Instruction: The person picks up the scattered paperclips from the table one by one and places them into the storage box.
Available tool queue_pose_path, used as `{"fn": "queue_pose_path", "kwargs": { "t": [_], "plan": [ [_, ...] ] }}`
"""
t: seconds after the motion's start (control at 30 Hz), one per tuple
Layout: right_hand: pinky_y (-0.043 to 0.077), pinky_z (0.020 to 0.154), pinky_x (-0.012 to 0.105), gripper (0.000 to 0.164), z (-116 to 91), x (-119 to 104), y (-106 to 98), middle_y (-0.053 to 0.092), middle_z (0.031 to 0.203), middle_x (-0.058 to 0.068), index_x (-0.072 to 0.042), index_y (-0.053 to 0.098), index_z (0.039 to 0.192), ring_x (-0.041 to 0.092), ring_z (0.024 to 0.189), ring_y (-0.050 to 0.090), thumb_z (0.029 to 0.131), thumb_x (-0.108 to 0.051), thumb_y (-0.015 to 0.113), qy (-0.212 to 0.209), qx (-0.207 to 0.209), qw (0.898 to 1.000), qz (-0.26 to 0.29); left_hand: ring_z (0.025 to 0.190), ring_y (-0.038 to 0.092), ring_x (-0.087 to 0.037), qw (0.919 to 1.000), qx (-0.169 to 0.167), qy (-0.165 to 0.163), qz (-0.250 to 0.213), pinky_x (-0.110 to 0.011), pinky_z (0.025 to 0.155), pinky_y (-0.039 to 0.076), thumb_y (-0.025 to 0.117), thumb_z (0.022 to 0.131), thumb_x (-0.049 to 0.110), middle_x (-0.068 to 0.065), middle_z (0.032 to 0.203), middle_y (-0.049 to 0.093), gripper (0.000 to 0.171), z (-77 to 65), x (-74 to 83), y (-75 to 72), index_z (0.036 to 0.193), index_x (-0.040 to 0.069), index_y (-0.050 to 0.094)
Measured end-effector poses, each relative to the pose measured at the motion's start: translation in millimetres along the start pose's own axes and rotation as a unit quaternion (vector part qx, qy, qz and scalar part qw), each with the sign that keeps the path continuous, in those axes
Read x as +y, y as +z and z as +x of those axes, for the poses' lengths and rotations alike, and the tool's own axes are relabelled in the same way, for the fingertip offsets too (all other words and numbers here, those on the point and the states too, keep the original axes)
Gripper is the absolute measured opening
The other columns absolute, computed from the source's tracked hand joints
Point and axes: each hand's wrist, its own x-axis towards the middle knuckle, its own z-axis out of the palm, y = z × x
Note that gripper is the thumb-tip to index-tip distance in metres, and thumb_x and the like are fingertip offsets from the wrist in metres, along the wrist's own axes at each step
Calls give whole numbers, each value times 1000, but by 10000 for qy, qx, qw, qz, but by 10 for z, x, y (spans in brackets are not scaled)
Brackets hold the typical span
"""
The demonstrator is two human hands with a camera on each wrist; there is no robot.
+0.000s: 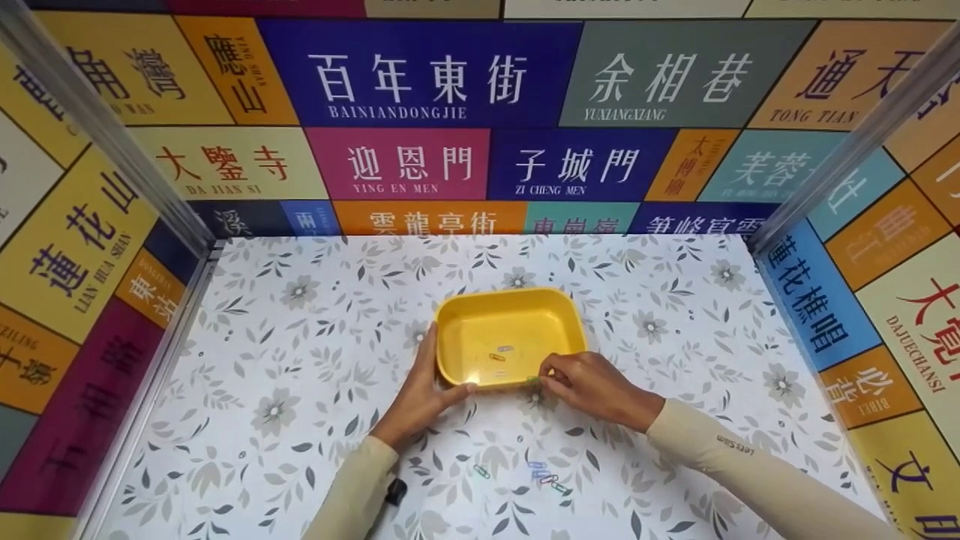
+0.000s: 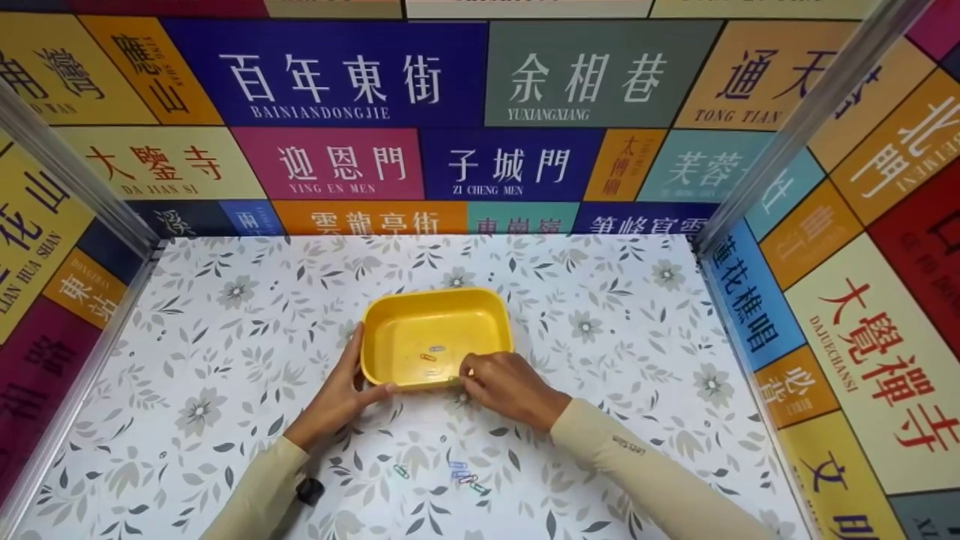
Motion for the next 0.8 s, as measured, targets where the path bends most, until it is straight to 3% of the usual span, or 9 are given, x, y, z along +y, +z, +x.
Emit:
{"fn": "queue_pose_path", "kwargs": {
  "t": [0.27,0.57,0.8],
  "plan": [
    [47,60,23,4,42,20,-52,61,72,-8,-11,77,100,5,64,50,100,-7,77,43,-202,9998,-70,171,1,-24,9999,-14,-15,99,-54,137,6,91,86,44,2,186,0,131,3,-8,-3,179,31,-2],
    [46,58,24,4,73,68,-51,60,71,-7,-10,76,98,4,62,48,102,-10,77,-192,-123,9995,-235,171,4,-24,9998,-64,183,12,-50,138,6,91,88,44,1,186,2,131,3,-32,-19,179,24,-1],
    [48,58,23,4,147,66,-58,67,75,-3,-8,77,99,5,62,51,102,-8,74,-273,-199,9988,-348,171,3,-25,9999,-40,98,20,-51,137,6,91,88,43,0,186,1,131,3,-14,-19,179,24,-1]
  ]
}}
